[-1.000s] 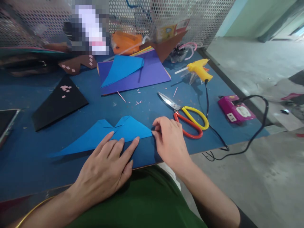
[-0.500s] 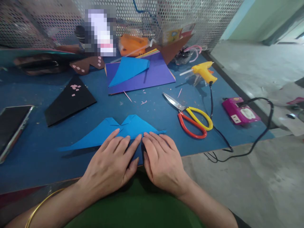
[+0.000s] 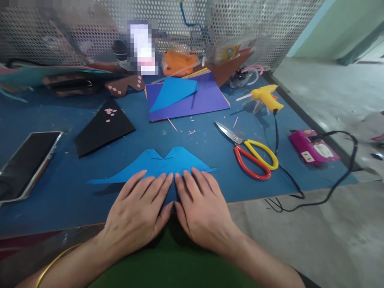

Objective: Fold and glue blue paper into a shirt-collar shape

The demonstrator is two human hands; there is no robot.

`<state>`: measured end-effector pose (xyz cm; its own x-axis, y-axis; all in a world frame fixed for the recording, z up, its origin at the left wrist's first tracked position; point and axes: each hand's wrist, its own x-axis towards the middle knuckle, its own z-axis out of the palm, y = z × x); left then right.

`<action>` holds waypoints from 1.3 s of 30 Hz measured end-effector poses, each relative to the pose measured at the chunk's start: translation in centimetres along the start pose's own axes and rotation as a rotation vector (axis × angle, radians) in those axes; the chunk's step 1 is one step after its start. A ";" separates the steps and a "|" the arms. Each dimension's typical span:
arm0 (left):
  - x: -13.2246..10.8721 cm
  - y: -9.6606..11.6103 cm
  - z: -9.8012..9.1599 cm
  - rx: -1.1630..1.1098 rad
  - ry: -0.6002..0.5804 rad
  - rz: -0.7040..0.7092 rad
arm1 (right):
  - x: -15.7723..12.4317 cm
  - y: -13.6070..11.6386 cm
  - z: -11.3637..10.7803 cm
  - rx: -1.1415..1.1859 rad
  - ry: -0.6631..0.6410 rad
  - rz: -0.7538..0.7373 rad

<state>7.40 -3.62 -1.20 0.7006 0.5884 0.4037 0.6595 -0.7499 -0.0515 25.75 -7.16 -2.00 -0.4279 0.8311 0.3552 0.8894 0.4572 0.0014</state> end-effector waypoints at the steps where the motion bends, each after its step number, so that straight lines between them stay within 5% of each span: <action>1: 0.0 0.0 0.1 -0.005 0.002 0.005 | 0.1 -0.2 0.1 0.027 0.010 -0.029; 6: -0.1 -0.4 0.0 -0.069 0.029 -0.020 | 0.4 -0.4 0.8 0.092 0.031 -0.037; 17: 0.0 -2.4 -0.9 -0.377 -0.002 -0.414 | 0.5 -0.2 0.4 0.093 -0.025 -0.009; 39: 2.3 -3.4 -1.2 -0.100 -0.134 -0.364 | 0.5 -0.1 0.6 0.157 -0.022 0.009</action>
<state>6.47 -0.10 0.99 0.4597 0.8503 0.2563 0.8459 -0.5071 0.1652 25.40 -6.59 -2.35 -0.4252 0.8414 0.3335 0.8576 0.4924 -0.1488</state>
